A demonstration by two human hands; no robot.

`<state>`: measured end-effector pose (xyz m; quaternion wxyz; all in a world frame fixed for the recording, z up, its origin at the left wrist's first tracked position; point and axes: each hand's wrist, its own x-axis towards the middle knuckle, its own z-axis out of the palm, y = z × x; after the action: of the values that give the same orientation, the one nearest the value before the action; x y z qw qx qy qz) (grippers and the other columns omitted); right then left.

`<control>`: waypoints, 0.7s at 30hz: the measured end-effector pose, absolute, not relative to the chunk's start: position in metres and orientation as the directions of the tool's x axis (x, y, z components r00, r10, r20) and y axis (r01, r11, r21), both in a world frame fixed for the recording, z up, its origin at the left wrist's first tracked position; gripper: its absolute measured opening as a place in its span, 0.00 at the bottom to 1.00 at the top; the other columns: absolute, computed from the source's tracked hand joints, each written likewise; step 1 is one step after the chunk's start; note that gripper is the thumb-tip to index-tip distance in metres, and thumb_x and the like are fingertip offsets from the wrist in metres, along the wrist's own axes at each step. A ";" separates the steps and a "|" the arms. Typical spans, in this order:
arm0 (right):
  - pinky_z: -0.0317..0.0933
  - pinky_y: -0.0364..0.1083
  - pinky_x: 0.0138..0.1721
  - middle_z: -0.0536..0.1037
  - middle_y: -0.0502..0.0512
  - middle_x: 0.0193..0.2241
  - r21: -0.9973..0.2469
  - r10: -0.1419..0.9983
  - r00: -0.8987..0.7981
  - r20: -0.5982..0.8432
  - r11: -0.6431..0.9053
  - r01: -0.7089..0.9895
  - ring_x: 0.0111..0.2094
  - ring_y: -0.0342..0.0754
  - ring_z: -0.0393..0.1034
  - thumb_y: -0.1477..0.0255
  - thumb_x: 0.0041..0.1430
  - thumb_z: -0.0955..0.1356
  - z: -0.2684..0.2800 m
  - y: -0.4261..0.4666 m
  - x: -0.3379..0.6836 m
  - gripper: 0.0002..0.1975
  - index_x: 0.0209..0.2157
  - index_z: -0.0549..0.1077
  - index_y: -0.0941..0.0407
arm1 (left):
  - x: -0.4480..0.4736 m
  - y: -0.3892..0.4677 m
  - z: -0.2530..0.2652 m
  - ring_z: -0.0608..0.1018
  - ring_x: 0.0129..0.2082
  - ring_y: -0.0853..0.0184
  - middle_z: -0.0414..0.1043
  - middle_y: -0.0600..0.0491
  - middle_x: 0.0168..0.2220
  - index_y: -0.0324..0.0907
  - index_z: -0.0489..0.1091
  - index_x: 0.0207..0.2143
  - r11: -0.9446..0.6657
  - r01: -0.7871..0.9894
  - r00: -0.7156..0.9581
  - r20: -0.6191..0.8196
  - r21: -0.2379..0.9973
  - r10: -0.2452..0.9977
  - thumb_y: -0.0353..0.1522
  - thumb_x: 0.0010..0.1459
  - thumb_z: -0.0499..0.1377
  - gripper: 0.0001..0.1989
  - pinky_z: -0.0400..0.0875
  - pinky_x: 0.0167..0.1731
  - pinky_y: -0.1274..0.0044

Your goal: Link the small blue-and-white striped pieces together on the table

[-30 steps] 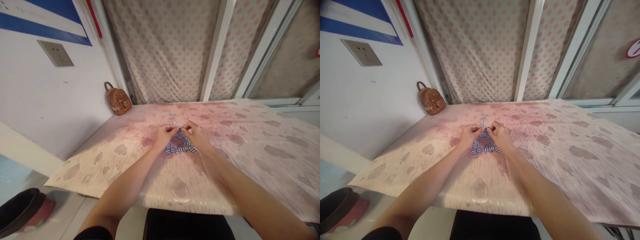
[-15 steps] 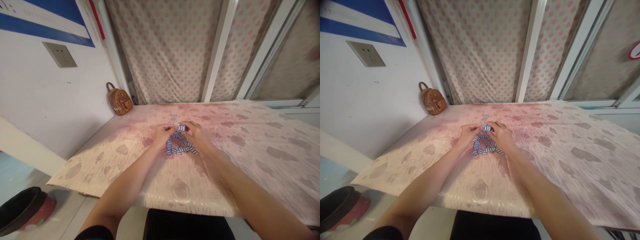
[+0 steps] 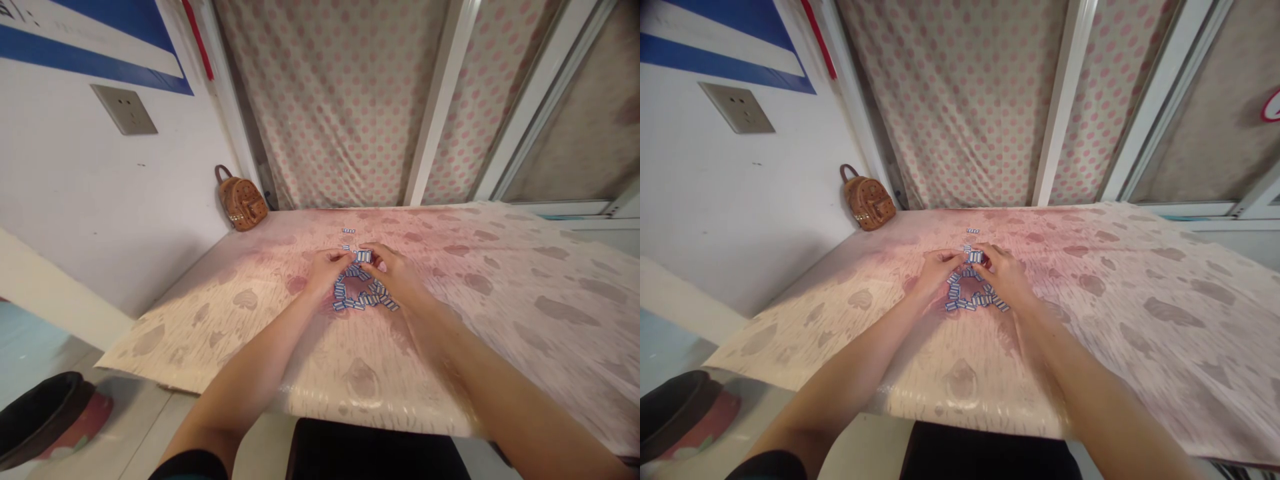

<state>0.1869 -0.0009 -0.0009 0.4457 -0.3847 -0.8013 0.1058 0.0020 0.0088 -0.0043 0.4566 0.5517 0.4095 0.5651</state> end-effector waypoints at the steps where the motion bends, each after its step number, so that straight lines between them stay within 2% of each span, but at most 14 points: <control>1: 0.64 0.50 0.41 0.77 0.54 0.38 -0.511 0.711 -0.304 0.634 0.680 0.526 0.36 0.52 0.71 0.70 0.63 0.67 0.000 -0.001 0.187 0.15 0.52 0.73 0.52 | 0.002 0.009 -0.004 0.74 0.26 0.70 0.78 0.52 0.26 0.37 0.81 0.30 -0.243 -0.070 0.025 0.245 0.967 0.969 0.37 0.49 0.68 0.11 0.65 0.29 0.78; 4: 0.63 0.49 0.40 0.77 0.52 0.35 -0.529 0.730 -0.283 0.622 0.658 0.536 0.35 0.52 0.72 0.71 0.63 0.66 0.002 -0.003 0.186 0.13 0.49 0.74 0.52 | 0.002 0.010 -0.006 0.74 0.25 0.69 0.78 0.51 0.26 0.37 0.81 0.30 -0.236 -0.075 0.029 0.239 0.969 0.971 0.37 0.49 0.68 0.12 0.65 0.29 0.78; 7: 0.64 0.49 0.39 0.77 0.51 0.33 -0.599 0.771 -0.246 0.588 0.619 0.508 0.34 0.50 0.72 0.69 0.61 0.67 0.002 -0.004 0.183 0.14 0.49 0.74 0.52 | 0.002 0.012 -0.007 0.74 0.25 0.69 0.78 0.51 0.27 0.37 0.81 0.31 -0.250 -0.072 0.029 0.252 0.966 0.967 0.37 0.50 0.68 0.12 0.65 0.29 0.78; 10: 0.66 0.48 0.37 0.77 0.51 0.30 -0.746 0.840 -0.163 0.518 0.537 0.394 0.32 0.50 0.72 0.63 0.61 0.68 0.000 -0.002 0.181 0.14 0.47 0.74 0.53 | 0.003 0.012 -0.008 0.75 0.26 0.69 0.79 0.50 0.28 0.37 0.81 0.31 -0.306 -0.073 0.017 0.308 0.949 0.951 0.37 0.50 0.68 0.11 0.66 0.29 0.78; 13: 0.67 0.47 0.33 0.77 0.52 0.27 -0.862 0.892 -0.129 0.433 0.452 0.232 0.28 0.49 0.72 0.58 0.61 0.66 -0.001 0.002 0.181 0.14 0.37 0.75 0.54 | 0.005 0.011 -0.008 0.76 0.27 0.68 0.80 0.50 0.30 0.38 0.81 0.31 -0.381 -0.048 0.012 0.382 0.923 0.924 0.37 0.52 0.67 0.10 0.68 0.30 0.78; 16: 0.67 0.47 0.30 0.77 0.53 0.25 -0.887 0.901 -0.154 0.406 0.429 0.171 0.26 0.49 0.72 0.58 0.58 0.67 0.000 0.003 0.182 0.15 0.28 0.74 0.54 | 0.006 0.011 -0.009 0.77 0.28 0.67 0.81 0.50 0.31 0.38 0.81 0.32 -0.414 -0.018 0.013 0.414 0.910 0.910 0.38 0.53 0.67 0.11 0.68 0.31 0.77; 21: 0.68 0.47 0.31 0.78 0.54 0.25 -0.904 0.913 -0.138 0.384 0.402 0.145 0.26 0.50 0.73 0.58 0.55 0.68 0.003 0.002 0.181 0.14 0.26 0.74 0.54 | 0.006 0.013 -0.011 0.77 0.28 0.67 0.81 0.49 0.30 0.38 0.81 0.32 -0.417 -0.025 0.029 0.418 0.908 0.908 0.39 0.52 0.67 0.12 0.69 0.32 0.77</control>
<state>0.1812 0.0017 0.0028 0.5185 -0.4024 -0.6574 0.3701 0.0057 0.0128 -0.0106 0.3944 0.5990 0.3685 0.5915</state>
